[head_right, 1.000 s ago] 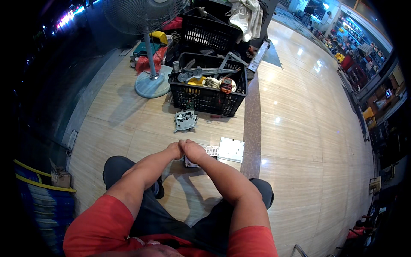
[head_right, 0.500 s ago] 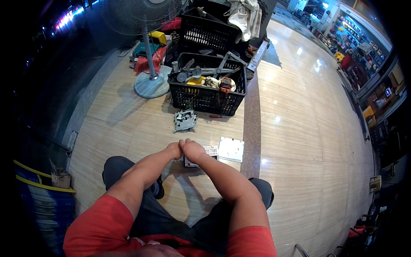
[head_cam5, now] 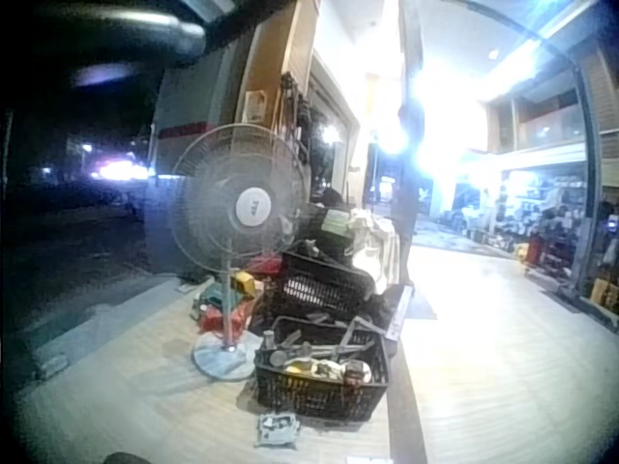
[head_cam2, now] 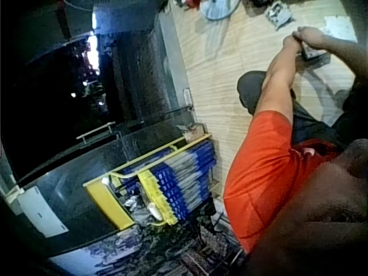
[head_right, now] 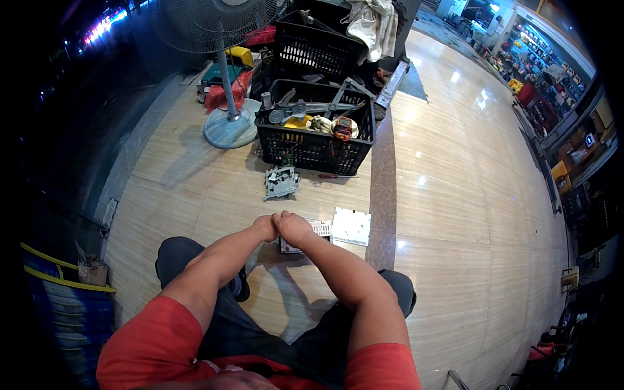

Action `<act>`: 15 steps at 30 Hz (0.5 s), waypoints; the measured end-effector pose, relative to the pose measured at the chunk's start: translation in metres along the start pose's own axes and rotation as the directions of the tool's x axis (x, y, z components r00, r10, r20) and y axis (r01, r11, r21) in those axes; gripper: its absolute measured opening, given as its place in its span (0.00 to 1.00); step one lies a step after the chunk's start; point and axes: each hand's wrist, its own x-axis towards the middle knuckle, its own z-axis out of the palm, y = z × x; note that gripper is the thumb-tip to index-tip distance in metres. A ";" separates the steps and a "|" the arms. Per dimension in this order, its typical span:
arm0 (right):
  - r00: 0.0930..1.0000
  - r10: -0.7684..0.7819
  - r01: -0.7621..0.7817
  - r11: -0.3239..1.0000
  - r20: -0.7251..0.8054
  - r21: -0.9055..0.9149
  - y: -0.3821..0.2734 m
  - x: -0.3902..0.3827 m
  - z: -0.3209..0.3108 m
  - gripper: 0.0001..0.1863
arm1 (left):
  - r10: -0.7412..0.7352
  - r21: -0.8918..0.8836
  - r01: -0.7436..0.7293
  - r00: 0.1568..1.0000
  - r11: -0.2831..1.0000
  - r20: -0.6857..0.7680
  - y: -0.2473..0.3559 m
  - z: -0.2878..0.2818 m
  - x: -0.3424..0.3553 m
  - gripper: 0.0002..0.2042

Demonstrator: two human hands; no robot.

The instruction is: The person disassembles a car stereo unit by hand while sitting on the floor, removing internal components and disconnecting wires.

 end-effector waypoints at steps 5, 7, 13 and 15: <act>0.974 0.202 -0.205 0.979 0.103 0.017 -0.007 -0.001 -0.009 0.14 | -0.026 -0.062 0.026 1.000 0.998 -0.014 0.004 0.001 0.001 0.14; 0.977 0.189 -0.191 0.981 0.095 0.017 -0.006 -0.001 -0.008 0.13 | -0.028 -0.064 0.026 0.999 0.998 -0.025 0.002 0.002 0.001 0.14; 0.995 0.093 -0.094 0.996 0.034 0.011 -0.003 -0.002 -0.002 0.14 | -0.048 -0.008 0.048 0.999 0.999 -0.024 0.003 0.003 0.001 0.13; 0.996 0.091 -0.092 0.996 0.025 0.004 -0.001 -0.002 -0.001 0.14 | -0.033 -0.031 0.032 0.999 0.999 -0.010 0.004 -0.001 -0.001 0.14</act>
